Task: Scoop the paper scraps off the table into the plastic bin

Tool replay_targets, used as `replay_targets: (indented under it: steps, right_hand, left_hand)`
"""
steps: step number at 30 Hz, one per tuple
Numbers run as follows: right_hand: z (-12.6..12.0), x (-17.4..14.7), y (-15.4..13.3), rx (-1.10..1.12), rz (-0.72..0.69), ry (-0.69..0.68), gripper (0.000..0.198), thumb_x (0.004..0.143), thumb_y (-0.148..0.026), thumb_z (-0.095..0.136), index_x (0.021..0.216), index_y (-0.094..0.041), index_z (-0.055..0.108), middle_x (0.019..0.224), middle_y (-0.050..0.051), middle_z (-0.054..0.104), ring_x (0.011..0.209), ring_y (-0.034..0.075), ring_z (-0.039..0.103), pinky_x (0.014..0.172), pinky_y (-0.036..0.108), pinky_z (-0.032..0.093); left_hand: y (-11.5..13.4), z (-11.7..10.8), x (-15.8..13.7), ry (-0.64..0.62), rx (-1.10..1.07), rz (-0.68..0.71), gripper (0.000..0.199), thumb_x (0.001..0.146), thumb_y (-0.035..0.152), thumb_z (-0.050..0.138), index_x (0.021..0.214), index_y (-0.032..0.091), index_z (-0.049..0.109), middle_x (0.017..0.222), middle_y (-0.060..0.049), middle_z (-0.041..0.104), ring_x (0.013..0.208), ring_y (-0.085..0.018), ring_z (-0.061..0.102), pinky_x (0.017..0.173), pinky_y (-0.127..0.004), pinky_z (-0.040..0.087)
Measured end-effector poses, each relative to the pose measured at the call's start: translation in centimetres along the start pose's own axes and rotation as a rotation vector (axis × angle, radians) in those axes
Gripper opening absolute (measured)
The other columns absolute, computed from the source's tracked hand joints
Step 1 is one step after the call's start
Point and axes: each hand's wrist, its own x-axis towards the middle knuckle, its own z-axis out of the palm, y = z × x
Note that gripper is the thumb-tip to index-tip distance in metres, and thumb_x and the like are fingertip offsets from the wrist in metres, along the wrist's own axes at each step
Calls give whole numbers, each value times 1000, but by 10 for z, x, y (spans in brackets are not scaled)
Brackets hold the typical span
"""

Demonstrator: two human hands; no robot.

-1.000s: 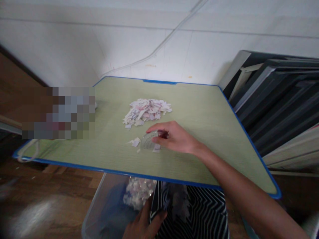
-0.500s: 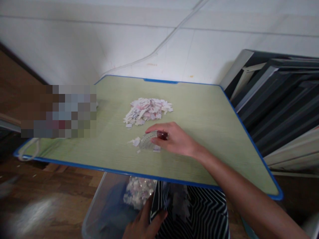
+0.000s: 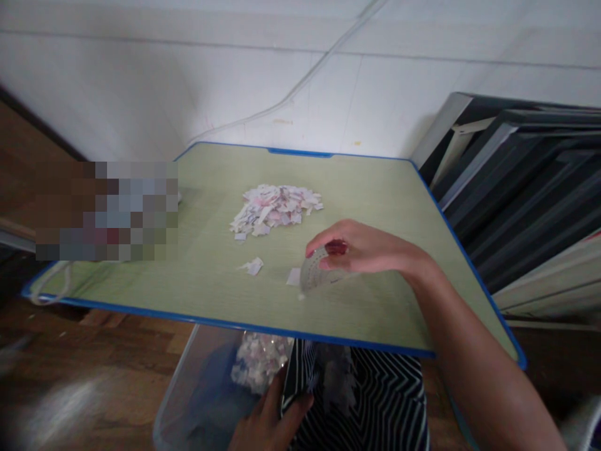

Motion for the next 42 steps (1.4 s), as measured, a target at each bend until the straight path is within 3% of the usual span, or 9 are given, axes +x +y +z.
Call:
replay_targets:
  steps: [3,9,11,18,20,25,32,38,42]
  right_hand:
    - [-12,-9,7,46,-12,-171,23,76,-28,59,95,-18,67,57,-3,51,49,6,42,43,18,30]
    - [0,6,13,165,-4,155,31,79,-28,57,106,-15,61,59,-3,51,49,5,44,45,17,34]
    - [3,10,16,157,12,85,31,78,-28,58,105,-14,62,57,-3,51,48,5,45,45,17,33]
    - [-15,-12,14,117,102,-432,28,75,-27,62,99,-15,67,53,-2,56,45,6,47,41,16,34]
    - [-19,-16,12,108,96,-447,28,75,-27,62,100,-16,68,55,-1,57,47,7,49,43,16,36]
    - [-24,-20,17,79,108,-316,31,75,-31,62,102,-17,67,55,-1,56,48,7,49,45,17,36]
    - [-18,-15,11,108,104,-581,41,74,-38,62,102,-8,66,65,5,63,53,8,49,47,17,37]
    - [-22,-16,10,118,53,-488,39,75,-38,62,104,-12,65,61,2,59,52,8,50,48,18,37]
    - [-14,-7,12,152,59,-212,35,75,-34,62,104,-15,64,54,-3,52,47,6,46,44,17,33]
  left_hand:
    - [-3,4,1,-22,-10,5,34,88,24,41,120,32,49,136,-20,33,109,-32,50,66,-35,52]
    - [-6,11,2,-49,-34,-6,36,88,27,42,122,36,45,137,-19,30,112,-32,47,69,-37,52]
    - [-7,12,2,-52,-52,-3,36,88,28,41,122,35,45,138,-19,30,114,-32,46,69,-37,52]
    - [-4,3,2,-93,-62,-9,36,86,22,42,120,31,49,138,-20,29,113,-31,47,72,-37,51]
    - [-2,0,2,-95,-56,-14,37,85,21,44,121,31,48,137,-20,30,113,-31,47,73,-37,50]
    - [-2,-2,3,-133,-56,-24,39,84,18,45,121,29,48,137,-23,29,113,-32,47,73,-38,50]
    - [2,-8,4,-152,-36,-50,42,81,13,47,121,28,49,136,-24,29,114,-33,46,75,-38,49]
    - [2,-9,6,-197,-56,-56,44,80,12,48,121,27,48,137,-24,27,114,-34,45,73,-39,50]
    - [-1,-2,6,-169,-65,-40,42,82,15,47,122,29,48,138,-23,26,115,-34,45,73,-38,50]
